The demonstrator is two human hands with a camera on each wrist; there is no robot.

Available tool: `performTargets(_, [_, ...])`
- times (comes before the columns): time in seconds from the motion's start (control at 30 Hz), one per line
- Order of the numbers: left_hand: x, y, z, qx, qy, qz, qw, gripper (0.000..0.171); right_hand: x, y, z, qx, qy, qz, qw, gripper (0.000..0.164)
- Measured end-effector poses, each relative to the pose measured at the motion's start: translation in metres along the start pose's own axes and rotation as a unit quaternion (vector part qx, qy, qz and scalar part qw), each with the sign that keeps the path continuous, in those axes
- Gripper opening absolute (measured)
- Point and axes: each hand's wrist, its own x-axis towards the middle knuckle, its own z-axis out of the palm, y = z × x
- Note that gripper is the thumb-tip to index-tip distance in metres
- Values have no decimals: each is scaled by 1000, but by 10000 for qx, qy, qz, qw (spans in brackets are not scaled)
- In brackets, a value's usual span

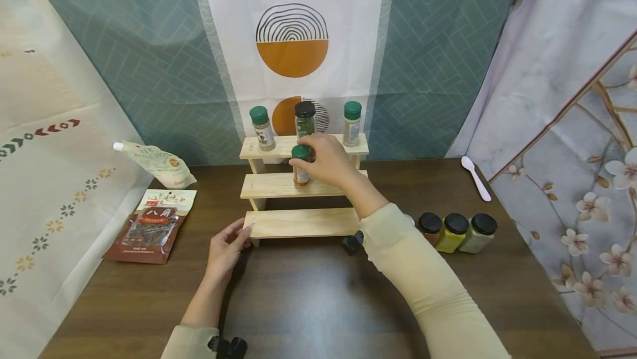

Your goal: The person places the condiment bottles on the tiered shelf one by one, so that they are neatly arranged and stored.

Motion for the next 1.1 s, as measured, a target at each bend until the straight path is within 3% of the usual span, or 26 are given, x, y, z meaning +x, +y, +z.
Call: performTargets(1.1, [-2,3,-1,-51,-29,20,10000,37,42,-35,48,152,-447,-23,9989,47])
